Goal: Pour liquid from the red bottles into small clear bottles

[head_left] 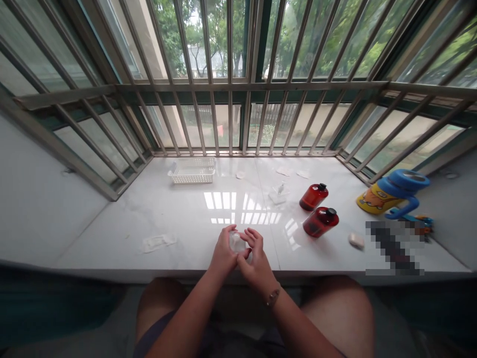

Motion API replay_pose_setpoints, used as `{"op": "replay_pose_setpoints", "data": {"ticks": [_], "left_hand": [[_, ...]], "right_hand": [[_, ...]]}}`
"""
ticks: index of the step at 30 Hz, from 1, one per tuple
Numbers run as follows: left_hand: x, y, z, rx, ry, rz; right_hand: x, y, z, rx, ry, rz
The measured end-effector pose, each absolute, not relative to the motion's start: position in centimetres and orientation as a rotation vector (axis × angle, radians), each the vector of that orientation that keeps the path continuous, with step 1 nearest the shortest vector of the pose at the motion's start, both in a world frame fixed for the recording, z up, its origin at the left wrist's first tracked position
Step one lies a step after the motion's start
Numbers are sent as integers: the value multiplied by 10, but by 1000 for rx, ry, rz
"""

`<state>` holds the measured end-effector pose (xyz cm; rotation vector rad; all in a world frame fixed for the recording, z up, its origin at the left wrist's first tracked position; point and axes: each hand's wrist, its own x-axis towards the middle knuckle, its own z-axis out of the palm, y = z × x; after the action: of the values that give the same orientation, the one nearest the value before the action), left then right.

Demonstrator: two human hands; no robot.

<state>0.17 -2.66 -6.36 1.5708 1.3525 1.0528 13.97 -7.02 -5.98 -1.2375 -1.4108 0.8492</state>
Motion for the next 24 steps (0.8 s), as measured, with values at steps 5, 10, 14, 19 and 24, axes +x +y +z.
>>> {"op": "replay_pose_setpoints", "data": {"ticks": [5,10,14,19,24], "left_hand": [[4,-27,-66,1602,1364,1065],[18,-18,-64,1692,1360,1082],[43,-6,-64,1729,1318,1075],[83,8,-65,1699,1262,1108],[111,23,-64,1707,1162,1080]], "right_hand": [[156,-83,-56,-1274,-1390,846],[193,-102,-52,-1361,-1455,703],[231,-101,-41,-1509,-1397,473],[272,-94,-21,-1565,-1430,173],[318,-78,-7,-1602,-1451,-248]]}}
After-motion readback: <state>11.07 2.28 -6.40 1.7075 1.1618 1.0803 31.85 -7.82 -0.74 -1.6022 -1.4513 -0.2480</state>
